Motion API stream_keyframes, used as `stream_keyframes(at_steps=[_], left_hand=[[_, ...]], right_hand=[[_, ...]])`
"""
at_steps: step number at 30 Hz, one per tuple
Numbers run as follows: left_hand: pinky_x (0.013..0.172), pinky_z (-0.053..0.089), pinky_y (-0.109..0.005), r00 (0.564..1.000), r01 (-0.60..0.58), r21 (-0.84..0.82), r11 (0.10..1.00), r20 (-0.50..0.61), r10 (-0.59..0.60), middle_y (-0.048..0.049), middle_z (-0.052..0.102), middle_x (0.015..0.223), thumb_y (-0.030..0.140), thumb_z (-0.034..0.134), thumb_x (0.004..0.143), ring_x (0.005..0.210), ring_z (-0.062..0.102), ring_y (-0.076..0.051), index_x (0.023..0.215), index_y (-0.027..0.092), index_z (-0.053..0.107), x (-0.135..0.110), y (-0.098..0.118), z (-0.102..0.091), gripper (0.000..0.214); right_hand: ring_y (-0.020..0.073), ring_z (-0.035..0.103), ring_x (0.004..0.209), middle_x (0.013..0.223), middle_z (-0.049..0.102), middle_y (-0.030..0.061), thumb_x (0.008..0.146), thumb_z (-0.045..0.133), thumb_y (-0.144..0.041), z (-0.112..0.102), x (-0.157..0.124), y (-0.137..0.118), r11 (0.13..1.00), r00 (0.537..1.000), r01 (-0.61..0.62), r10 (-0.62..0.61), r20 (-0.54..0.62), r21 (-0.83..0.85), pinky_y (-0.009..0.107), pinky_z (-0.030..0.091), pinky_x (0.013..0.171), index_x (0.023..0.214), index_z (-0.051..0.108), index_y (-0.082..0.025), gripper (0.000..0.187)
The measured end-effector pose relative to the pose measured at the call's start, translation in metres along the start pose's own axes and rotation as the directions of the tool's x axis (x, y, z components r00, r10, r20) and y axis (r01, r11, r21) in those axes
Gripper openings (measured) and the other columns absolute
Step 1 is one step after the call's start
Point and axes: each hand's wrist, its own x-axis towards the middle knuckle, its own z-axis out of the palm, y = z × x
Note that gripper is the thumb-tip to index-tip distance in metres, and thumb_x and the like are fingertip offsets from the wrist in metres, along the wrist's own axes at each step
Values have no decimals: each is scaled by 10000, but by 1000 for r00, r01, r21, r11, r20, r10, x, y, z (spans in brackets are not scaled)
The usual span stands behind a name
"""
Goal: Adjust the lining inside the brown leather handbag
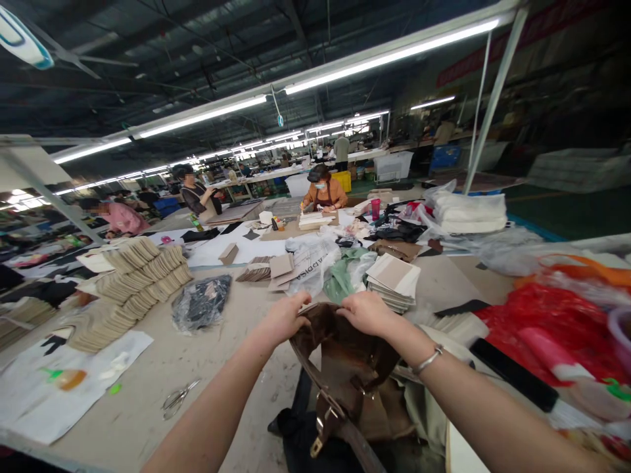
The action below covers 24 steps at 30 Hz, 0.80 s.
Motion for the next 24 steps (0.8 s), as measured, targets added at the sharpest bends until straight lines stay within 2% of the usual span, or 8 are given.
stream_keyframes(at_steps=[3,6,9,12,15,17,20,24], left_hand=[[807,414,-276,986,-160,79,984,-29,163,-17,576,1027,211,585,722,941,541,-174,947,227,522,1,6,-5,235],[802,407,-268,976,-206,150,967,-42,215,-21,578,991,283,575,754,932,534,-172,893,215,538,2,13,-5,160],[759,411,-265,987,-129,199,971,-73,146,-23,589,946,360,551,775,877,551,-170,862,211,543,5,18,-1,173],[688,416,-272,998,23,218,976,-65,-9,-21,615,865,401,566,754,816,576,-186,870,216,531,10,22,2,221],[629,415,-288,983,185,235,954,-55,-177,-28,633,780,443,608,702,770,596,-222,920,208,505,15,27,6,337],[624,415,-295,977,212,241,947,-82,-197,-36,640,778,409,585,729,767,602,-231,964,206,488,17,30,10,325],[655,414,-291,990,124,221,967,-100,-104,-36,643,813,318,521,788,784,601,-211,970,215,493,19,29,15,210],[711,412,-265,991,-71,163,984,-99,88,-32,627,916,296,526,789,835,582,-179,933,221,524,20,16,13,163]], right_hand=[[226,615,804,828,688,97,867,357,-457,2,-5,-2,1000,1000,-18,18,-13,6,289,414,652,827,685,-218,407],[216,615,802,832,689,93,873,348,-453,6,-8,-1,1000,999,-25,26,-34,17,285,411,666,824,684,-218,412],[212,615,796,827,689,86,876,334,-458,9,-9,1,999,998,-38,39,-59,20,281,407,658,817,682,-223,425],[213,617,778,812,688,80,872,333,-467,11,-8,4,999,997,-38,39,-67,17,276,401,625,817,680,-227,425],[207,618,771,810,687,76,875,326,-468,12,-6,4,999,998,-29,30,-62,22,271,396,617,818,676,-226,429],[207,619,771,819,687,75,879,321,-470,12,-6,5,999,998,-28,29,-53,25,273,395,620,820,673,-225,433],[213,617,787,834,686,78,882,315,-480,10,-6,8,998,999,-41,42,-33,37,280,393,627,816,668,-223,442],[213,614,798,828,687,78,883,310,-491,8,-7,12,999,999,-32,33,-26,42,281,387,636,791,664,-221,455]])
